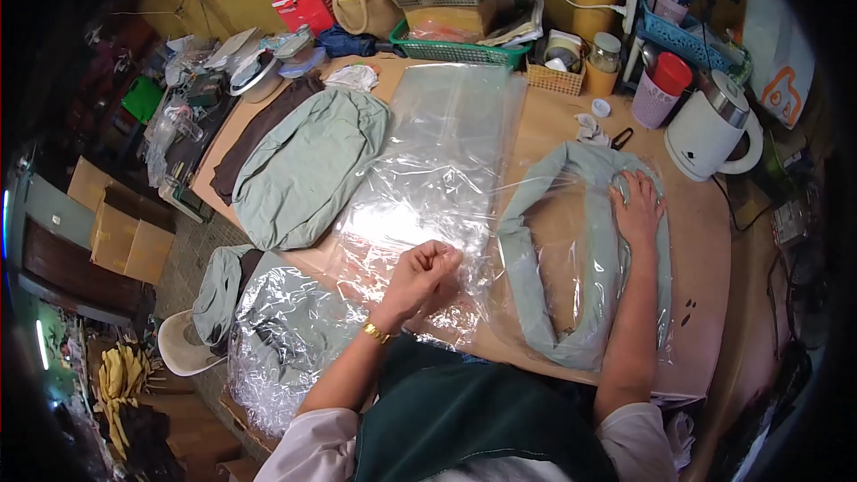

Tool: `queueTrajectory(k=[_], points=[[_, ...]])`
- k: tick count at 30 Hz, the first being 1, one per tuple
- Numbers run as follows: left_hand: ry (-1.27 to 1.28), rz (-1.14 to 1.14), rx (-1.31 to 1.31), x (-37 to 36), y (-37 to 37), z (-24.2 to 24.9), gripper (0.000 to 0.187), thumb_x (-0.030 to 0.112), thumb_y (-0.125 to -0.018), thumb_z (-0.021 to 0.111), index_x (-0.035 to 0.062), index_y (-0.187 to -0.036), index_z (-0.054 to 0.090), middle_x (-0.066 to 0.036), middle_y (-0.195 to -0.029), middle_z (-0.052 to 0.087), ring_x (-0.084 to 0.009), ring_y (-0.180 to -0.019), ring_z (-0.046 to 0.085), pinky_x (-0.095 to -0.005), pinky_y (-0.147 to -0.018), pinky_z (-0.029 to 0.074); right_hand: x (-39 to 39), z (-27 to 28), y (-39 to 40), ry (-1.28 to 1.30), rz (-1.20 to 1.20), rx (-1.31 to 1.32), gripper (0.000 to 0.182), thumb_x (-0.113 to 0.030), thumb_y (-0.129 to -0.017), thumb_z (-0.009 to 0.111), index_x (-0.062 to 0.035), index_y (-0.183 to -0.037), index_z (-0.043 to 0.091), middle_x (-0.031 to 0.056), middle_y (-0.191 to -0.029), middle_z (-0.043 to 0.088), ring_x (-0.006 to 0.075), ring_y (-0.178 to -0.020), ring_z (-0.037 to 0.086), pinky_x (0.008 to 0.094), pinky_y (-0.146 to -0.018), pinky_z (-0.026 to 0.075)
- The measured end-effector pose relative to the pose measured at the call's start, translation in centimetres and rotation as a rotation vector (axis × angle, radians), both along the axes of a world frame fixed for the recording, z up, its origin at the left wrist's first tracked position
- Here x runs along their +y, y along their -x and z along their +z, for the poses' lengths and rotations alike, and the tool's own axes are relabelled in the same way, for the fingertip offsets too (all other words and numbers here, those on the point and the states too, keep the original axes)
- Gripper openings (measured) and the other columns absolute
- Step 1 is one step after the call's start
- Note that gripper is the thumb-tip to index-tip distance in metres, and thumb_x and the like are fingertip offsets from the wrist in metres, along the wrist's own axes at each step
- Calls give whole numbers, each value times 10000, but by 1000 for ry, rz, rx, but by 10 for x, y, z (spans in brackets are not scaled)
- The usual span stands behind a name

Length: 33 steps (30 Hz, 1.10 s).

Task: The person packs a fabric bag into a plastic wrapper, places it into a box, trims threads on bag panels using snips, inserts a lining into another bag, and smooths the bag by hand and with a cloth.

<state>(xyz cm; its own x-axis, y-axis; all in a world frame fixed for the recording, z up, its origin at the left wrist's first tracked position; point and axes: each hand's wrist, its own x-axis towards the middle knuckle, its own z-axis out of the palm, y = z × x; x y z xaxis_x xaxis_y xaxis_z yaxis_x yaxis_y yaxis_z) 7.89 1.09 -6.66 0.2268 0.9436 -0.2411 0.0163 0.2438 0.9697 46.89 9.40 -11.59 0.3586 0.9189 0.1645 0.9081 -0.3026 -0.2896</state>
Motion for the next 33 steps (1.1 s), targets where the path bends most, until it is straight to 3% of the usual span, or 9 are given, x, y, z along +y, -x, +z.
queueTrajectory(k=[5,8,13,17,21,22,27,30,33], points=[[231,365,-886,2,-38,31,100,121,-949,595,45,-1014,605,-54,-1011,670,-110,-894,648,-262,-808,558,-2,-2,-6,-74,63,13,494,-415,-915,584,-185,-1347,519,99,-1464,419,272,-1401,317,621,-1118,159],[277,57,-1071,9,-3,-12,233,111,-929,608,18,-1142,589,-121,-1244,610,-166,-1057,632,-324,-965,533,-1,1,-5,-62,51,18,494,-416,-911,589,-184,-1343,524,100,-1464,421,274,-1397,323,613,-1119,163],[195,-209,-383,-5,34,3,292,89,-871,697,-14,-1135,628,-80,-1068,693,-115,-931,648,-258,-833,518,1,-5,-7,-71,44,13,500,-427,-910,586,-187,-1343,522,97,-1467,420,276,-1394,327,619,-1117,158],[-39,104,-163,1,103,-4,89,92,-862,717,81,-824,638,32,-772,616,-50,-688,534,-198,-667,425,0,-1,-4,-69,34,31,513,-451,-910,579,-190,-1347,517,100,-1470,419,278,-1398,322,626,-1116,152],[-539,661,819,6,122,13,125,72,-885,668,11,-975,605,20,-818,553,-58,-700,471,-205,-611,388,2,5,1,-48,-2,23,514,-460,-913,573,-193,-1349,515,102,-1485,398,278,-1413,295,634,-1119,138],[-711,729,737,6,106,32,184,63,-889,657,5,-1048,586,-12,-875,573,-66,-756,498,-216,-644,413,5,2,2,-30,-15,23,518,-460,-913,574,-188,-1349,514,102,-1496,378,286,-1421,277,640,-1119,132],[-852,-259,366,-17,-43,106,342,-73,-786,611,6,-1119,592,-145,-1021,624,-288,-976,629,-355,-887,493,12,22,2,97,11,88,462,-383,-912,585,-221,-1340,526,108,-1529,321,317,-1454,204,657,-1127,96],[-992,-692,875,-15,-110,51,410,212,-893,631,24,-1250,558,-159,-1250,574,-297,-1198,540,-486,-1061,357,-4,94,40,244,255,-60,478,-260,-897,582,-315,-1367,512,115,-1574,241,349,-1478,117,683,-1126,30],[-1009,-688,1184,-22,-127,10,529,368,-922,564,-12,-1288,527,-191,-1300,538,-308,-1285,467,-527,-1115,260,-8,98,87,431,492,-160,540,-258,-900,586,-343,-1420,463,128,-1601,172,367,-1484,78,699,-1117,6]])
